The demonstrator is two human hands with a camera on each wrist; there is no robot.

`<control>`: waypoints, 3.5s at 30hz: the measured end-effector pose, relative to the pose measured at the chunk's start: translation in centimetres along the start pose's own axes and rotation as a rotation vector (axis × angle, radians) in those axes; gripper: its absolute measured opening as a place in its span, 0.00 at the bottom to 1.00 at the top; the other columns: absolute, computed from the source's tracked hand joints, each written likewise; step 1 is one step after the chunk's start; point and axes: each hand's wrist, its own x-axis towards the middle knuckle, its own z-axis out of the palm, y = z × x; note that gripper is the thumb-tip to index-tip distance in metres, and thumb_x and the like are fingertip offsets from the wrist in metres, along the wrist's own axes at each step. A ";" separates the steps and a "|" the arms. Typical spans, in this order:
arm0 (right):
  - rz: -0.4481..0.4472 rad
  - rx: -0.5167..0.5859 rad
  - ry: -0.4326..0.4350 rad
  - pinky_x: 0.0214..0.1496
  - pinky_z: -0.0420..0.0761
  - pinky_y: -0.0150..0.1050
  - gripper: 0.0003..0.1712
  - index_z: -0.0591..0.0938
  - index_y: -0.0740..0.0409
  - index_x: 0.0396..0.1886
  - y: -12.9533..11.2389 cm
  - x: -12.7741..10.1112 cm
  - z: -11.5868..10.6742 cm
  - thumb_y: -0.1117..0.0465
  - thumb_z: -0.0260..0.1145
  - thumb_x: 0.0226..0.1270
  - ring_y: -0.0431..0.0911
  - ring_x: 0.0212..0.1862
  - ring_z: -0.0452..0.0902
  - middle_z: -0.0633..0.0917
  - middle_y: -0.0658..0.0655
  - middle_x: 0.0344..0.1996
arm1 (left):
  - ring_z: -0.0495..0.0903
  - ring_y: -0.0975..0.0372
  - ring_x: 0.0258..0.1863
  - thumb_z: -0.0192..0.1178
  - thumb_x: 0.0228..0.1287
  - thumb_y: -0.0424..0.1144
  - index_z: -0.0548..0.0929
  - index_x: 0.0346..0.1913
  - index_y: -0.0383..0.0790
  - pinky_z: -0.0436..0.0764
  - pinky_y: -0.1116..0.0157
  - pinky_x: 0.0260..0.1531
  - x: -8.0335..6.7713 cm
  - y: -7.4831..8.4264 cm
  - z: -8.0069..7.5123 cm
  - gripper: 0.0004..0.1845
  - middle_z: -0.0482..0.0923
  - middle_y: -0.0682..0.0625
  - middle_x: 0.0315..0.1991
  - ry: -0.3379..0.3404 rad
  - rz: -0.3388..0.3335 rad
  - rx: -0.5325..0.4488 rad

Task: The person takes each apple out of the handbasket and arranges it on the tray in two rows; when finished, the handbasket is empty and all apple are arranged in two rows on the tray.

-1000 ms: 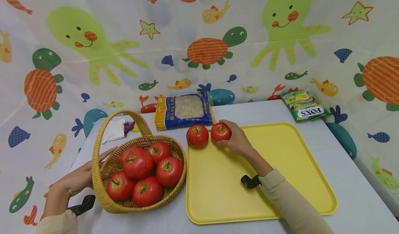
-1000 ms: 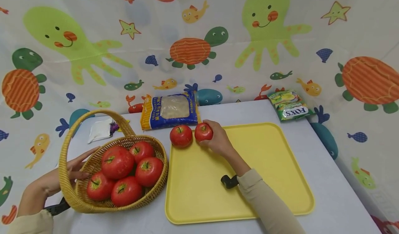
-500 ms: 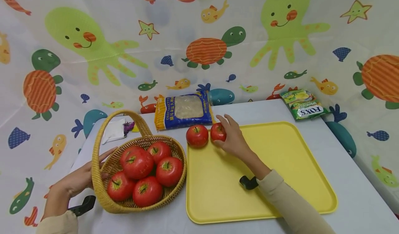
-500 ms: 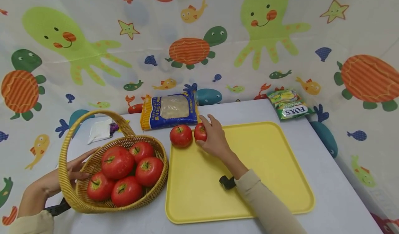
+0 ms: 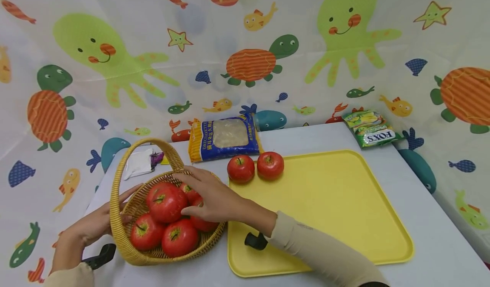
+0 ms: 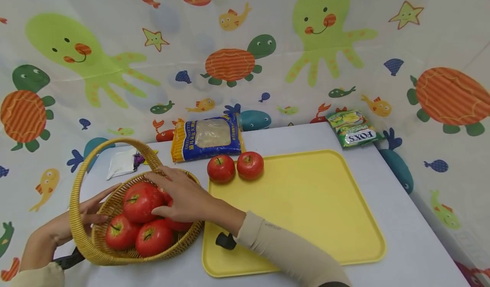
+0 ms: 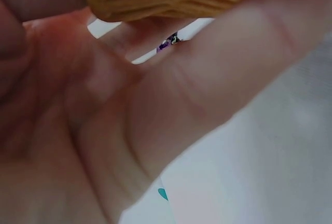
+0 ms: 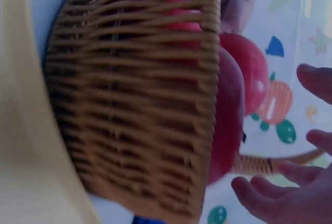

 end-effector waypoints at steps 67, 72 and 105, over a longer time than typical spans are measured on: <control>0.149 0.476 0.518 0.57 0.83 0.46 0.43 0.70 0.44 0.74 4.2 -4.4 -6.5 0.66 0.77 0.60 0.52 0.66 0.70 0.68 0.54 0.69 | 0.78 0.49 0.55 0.53 0.78 0.39 0.38 0.82 0.67 0.84 0.43 0.46 0.0 -0.1 -0.3 0.44 0.52 0.21 0.72 -0.007 0.013 -0.006; 0.292 0.427 0.656 0.60 0.81 0.54 0.43 0.69 0.46 0.76 8.3 -8.3 -9.8 0.66 0.75 0.63 0.53 0.68 0.67 0.67 0.55 0.70 | 0.75 0.46 0.57 0.51 0.79 0.38 0.39 0.83 0.64 0.84 0.43 0.43 0.5 -0.2 -0.3 0.42 0.46 0.22 0.74 -0.012 0.054 0.026; 0.683 0.241 0.469 0.66 0.72 0.63 0.48 0.61 0.56 0.79 17.2 -15.0 -10.2 0.67 0.75 0.62 0.64 0.65 0.65 0.68 0.68 0.70 | 0.81 0.50 0.53 0.52 0.78 0.37 0.40 0.82 0.71 0.85 0.48 0.48 0.2 -0.8 -0.9 0.43 0.71 0.39 0.64 -0.022 0.016 -0.016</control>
